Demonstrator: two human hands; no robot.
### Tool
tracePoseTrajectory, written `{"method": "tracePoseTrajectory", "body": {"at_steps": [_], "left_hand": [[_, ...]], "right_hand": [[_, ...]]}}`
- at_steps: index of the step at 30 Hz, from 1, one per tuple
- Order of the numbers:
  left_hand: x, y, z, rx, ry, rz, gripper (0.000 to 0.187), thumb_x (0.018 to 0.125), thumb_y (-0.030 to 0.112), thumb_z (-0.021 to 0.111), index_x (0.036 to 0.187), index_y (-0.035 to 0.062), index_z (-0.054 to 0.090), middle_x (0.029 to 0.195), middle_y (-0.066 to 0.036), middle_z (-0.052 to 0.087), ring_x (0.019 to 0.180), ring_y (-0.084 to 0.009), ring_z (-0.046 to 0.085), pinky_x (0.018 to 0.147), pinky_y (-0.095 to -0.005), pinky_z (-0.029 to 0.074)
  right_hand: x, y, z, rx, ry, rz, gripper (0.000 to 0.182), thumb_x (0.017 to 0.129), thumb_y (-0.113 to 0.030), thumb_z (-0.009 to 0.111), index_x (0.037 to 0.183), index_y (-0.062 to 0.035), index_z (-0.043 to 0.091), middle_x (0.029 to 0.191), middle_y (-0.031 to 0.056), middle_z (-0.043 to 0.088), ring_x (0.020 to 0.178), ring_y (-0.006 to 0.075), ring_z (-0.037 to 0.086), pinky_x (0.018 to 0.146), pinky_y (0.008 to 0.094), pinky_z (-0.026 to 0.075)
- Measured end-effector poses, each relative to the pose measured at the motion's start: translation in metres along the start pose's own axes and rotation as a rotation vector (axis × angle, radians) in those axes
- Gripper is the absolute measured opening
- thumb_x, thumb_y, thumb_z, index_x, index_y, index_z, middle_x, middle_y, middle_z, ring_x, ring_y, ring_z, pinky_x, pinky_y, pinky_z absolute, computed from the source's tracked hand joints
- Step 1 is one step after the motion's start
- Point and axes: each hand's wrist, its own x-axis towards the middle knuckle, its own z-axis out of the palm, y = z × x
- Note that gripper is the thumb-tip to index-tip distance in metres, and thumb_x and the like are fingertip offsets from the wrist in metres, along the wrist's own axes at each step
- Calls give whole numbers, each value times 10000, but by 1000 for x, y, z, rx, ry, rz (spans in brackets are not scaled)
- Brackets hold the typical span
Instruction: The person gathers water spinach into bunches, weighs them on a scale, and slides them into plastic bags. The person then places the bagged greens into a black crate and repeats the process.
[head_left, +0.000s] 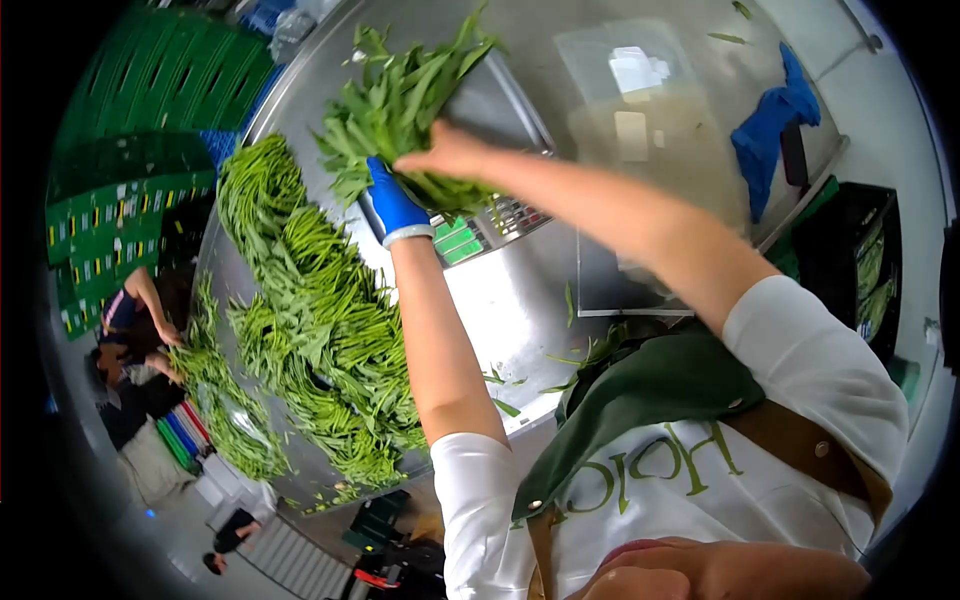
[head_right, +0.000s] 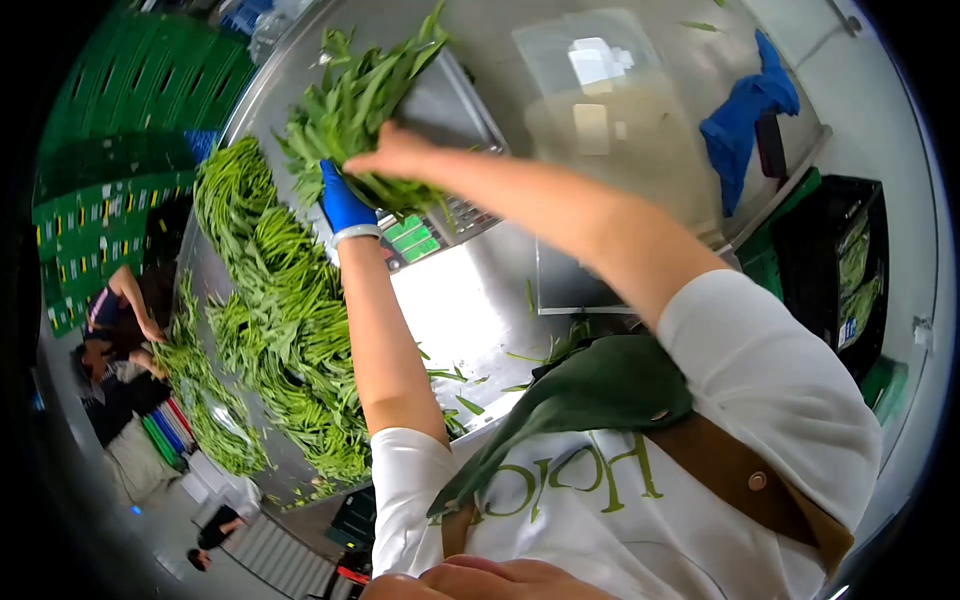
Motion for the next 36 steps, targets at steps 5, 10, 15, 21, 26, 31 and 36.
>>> {"method": "tracePoseTrajectory", "body": {"at_steps": [5, 10, 15, 21, 26, 31, 36], "left_hand": [[-24, -17, 63, -39, -69, 204, 516, 989, 380, 416, 1315, -19, 446, 1319, -150, 506, 1113, -307, 536, 982, -408, 424], [-173, -38, 196, 172, -2, 280, 546, 972, 302, 519, 1359, -43, 349, 1325, -174, 471, 1081, -222, 523, 927, -353, 450], [-237, -153, 250, 96, -128, 96, 499, 984, 181, 504, 1392, -23, 302, 1361, -133, 434, 1162, -193, 451, 995, -328, 374], [-193, -335, 193, 480, -218, 58, 422, 943, 107, 541, 1284, -93, 395, 1268, -188, 517, 1094, -233, 507, 968, -344, 389], [-195, -282, 160, 431, -133, -265, 503, 918, 291, 518, 1393, 178, 395, 1285, -29, 516, 1157, -176, 459, 919, -340, 353], [-235, -231, 106, 525, 175, -142, 372, 910, 156, 513, 1263, 42, 485, 1092, -67, 587, 942, -140, 541, 799, -295, 441], [-232, -250, 92, 550, 56, -155, 269, 868, 72, 583, 1128, 3, 570, 874, -58, 592, 697, -108, 532, 586, -234, 457]], "right_hand": [[-57, -15, -35, 142, 100, -114, 740, 850, -376, 612, 1399, -17, 270, 1294, 266, 475, 1056, 427, 552, 880, 466, 465], [-164, 22, -150, 262, 326, -299, 725, 840, -303, 645, 1405, -25, 286, 1286, 233, 496, 1140, 371, 529, 941, 403, 431], [-249, 130, -212, 238, 466, -152, 651, 851, -283, 656, 1347, 13, 356, 1259, 212, 529, 1135, 321, 539, 950, 378, 411], [-256, 283, -208, 151, 277, 277, 705, 863, -365, 635, 1378, 8, 332, 1310, 210, 499, 1223, 316, 472, 1007, 360, 362], [-280, 297, -249, 216, 315, 212, 675, 822, -362, 697, 1328, -17, 411, 1233, 189, 542, 1136, 282, 531, 933, 362, 429], [-303, 367, -323, 40, 560, 99, 273, 800, 39, 556, 1061, -31, 518, 978, 127, 600, 879, 230, 605, 763, 327, 489], [-293, 359, -347, -111, 255, -116, 336, 758, 168, 413, 1011, -28, 515, 828, 86, 525, 722, 200, 548, 668, 306, 470]]}}
